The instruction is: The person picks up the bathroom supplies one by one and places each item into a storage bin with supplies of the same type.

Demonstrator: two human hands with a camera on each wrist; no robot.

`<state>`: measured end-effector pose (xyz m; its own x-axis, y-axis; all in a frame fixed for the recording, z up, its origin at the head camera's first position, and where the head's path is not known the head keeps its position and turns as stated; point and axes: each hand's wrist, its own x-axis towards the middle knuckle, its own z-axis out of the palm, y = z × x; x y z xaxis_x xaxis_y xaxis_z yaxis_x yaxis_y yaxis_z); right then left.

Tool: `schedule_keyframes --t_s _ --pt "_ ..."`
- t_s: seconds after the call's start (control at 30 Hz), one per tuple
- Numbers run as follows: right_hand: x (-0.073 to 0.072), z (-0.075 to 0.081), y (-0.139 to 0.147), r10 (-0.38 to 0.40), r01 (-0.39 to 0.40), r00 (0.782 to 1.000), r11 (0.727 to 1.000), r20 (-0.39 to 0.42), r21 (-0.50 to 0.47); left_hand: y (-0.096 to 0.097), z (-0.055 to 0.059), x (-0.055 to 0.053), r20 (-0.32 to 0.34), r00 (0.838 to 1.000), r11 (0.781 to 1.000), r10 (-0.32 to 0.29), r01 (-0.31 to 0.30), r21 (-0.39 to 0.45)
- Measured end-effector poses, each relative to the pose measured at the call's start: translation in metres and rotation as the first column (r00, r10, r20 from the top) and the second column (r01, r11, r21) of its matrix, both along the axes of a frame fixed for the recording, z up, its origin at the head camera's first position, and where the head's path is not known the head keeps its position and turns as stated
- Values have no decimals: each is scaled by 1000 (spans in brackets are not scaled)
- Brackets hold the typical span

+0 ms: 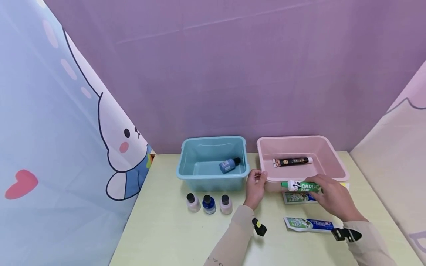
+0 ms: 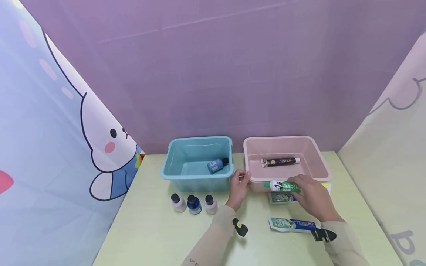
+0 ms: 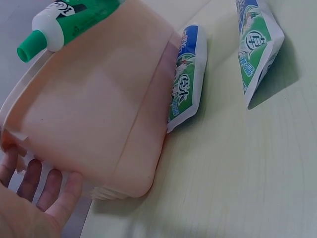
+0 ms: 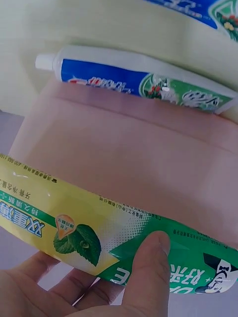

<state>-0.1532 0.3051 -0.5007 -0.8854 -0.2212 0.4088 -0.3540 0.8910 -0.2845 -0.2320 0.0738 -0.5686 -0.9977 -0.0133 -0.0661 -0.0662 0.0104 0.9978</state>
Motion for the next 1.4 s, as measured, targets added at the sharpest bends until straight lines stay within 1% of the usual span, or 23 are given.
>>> schedule_keyframes --t_s 0.23,0.37,0.47,0.63,0.8,1.03,1.2,1.4 --pt "-6 6 0 3 -3 1000 1000 -8 4 -4 2 1 5 1000 1000 7 -7 8" --pt "-11 12 0 5 -5 1000 1000 -17 7 -5 3 0 -33 999 1000 13 -12 13" --pt "-14 17 1 17 -17 999 1000 -43 14 -5 3 0 -51 999 1000 17 -16 18" --pt "-19 22 5 30 -28 997 999 -68 29 -4 4 1 -30 1000 1000 9 -9 10" --pt "-26 27 7 38 -36 995 999 -88 19 -4 4 3 -29 1000 1000 -5 5 16" --pt "-37 36 6 22 -20 998 999 -58 35 -1 3 3 1 1000 999 -14 14 39" --pt "-43 42 9 15 -13 999 999 -42 53 0 1 3 26 999 999 -27 27 25" --pt "-50 46 9 1 0 1000 998 -14 61 -1 0 2 8 999 999 -40 39 21"
